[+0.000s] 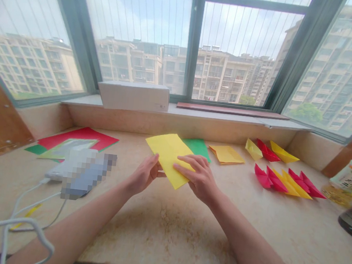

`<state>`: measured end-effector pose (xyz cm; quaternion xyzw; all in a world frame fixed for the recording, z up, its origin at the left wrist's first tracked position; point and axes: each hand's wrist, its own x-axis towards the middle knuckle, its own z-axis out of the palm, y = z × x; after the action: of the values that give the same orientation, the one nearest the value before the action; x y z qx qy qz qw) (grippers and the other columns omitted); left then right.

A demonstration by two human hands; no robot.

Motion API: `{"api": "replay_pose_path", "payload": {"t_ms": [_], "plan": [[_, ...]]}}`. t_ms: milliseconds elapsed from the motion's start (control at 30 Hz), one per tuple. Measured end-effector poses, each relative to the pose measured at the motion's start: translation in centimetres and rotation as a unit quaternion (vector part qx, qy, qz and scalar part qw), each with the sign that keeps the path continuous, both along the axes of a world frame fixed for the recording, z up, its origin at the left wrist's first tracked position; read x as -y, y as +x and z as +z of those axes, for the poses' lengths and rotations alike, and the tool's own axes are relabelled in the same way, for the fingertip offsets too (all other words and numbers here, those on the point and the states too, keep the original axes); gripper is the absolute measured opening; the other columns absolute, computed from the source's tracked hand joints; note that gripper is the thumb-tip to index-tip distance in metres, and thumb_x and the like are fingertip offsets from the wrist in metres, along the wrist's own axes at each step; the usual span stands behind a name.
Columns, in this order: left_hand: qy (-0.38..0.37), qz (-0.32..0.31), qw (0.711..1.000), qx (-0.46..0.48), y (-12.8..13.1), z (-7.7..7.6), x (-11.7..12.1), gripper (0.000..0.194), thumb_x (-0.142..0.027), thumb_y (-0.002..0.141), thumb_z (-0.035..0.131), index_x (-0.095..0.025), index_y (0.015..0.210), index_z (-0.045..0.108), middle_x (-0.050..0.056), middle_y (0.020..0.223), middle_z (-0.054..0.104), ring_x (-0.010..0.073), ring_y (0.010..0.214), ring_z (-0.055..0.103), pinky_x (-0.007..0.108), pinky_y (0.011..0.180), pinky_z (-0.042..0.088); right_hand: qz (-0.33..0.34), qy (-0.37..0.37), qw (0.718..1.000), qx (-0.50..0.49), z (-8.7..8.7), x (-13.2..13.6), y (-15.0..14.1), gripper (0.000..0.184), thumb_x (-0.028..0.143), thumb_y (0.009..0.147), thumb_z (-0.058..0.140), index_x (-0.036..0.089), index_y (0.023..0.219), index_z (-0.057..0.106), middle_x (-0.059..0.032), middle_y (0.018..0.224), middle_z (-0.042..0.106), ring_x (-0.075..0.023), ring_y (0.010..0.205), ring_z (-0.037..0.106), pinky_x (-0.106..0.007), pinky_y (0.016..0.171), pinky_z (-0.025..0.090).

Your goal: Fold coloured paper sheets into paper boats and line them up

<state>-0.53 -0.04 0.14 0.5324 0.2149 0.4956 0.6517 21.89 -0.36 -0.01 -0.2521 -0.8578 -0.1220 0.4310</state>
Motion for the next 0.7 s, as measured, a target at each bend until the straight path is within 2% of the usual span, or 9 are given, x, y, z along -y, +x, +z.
{"api": "replay_pose_path", "payload": {"t_ms": [133, 233, 367, 500, 700], "plan": [[-0.013, 0.031, 0.999, 0.031, 0.3, 0.2, 0.4, 0.044, -0.035, 0.09, 0.061, -0.017, 0.13, 0.057, 0.015, 0.126, 0.065, 0.0313, 0.12, 0.059, 0.048, 0.099, 0.049, 0.027, 0.003, 0.999, 0.045, 0.2, 0.0, -0.3, 0.042, 0.016, 0.091, 0.055, 0.036, 0.128, 0.061, -0.0037, 0.134, 0.06, -0.0255, 0.12, 0.054, -0.049, 0.1, 0.039], [-0.01, 0.02, 0.999, 0.033, 0.3, 0.4, 0.5, 0.044, -0.03, 0.089, 0.062, -0.016, 0.13, 0.058, 0.015, 0.125, 0.066, 0.0313, 0.12, 0.059, 0.047, 0.099, 0.049, 0.032, -0.002, 0.999, 0.038, 0.1, -0.2, -0.3, 0.032, 0.022, 0.09, 0.06, 0.034, 0.12, 0.066, -0.0042, 0.134, 0.061, -0.0264, 0.122, 0.053, -0.05, 0.103, 0.036], [-0.008, 0.004, 1.0, 0.017, 0.1, 0.6, 0.6, 0.044, -0.029, 0.089, 0.062, -0.018, 0.131, 0.058, 0.014, 0.13, 0.063, 0.0329, 0.12, 0.059, 0.049, 0.096, 0.052, 0.031, -0.027, 0.999, -0.033, 0.1, -0.3, -0.7, 0.019, 0.023, 0.091, 0.059, 0.031, 0.104, 0.071, -0.0032, 0.125, 0.066, -0.0248, 0.117, 0.056, -0.048, 0.101, 0.039], [0.014, -0.02, 1.0, 0.019, -0.2, 0.7, 0.9, 0.042, -0.03, 0.09, 0.06, -0.021, 0.131, 0.058, 0.014, 0.137, 0.058, 0.036, 0.126, 0.053, 0.052, 0.093, 0.054, 0.001, -0.052, 0.992, -0.119, 0.3, -0.2, -1.0, 0.011, 0.025, 0.09, 0.06, 0.027, 0.094, 0.07, -0.0049, 0.117, 0.069, -0.0253, 0.111, 0.059, -0.046, 0.097, 0.043], [0.062, -0.028, 0.997, -0.045, 0.2, 1.0, 1.4, 0.047, -0.028, 0.082, 0.072, -0.022, 0.128, 0.061, 0.012, 0.134, 0.06, 0.0371, 0.126, 0.052, 0.051, 0.096, 0.052, -0.054, -0.104, 0.98, -0.164, 0.3, -0.1, -1.0, 0.011, 0.029, 0.087, 0.064, 0.024, 0.078, 0.068, -0.008, 0.121, 0.064, -0.0284, 0.113, 0.057, -0.05, 0.099, 0.041]]}}
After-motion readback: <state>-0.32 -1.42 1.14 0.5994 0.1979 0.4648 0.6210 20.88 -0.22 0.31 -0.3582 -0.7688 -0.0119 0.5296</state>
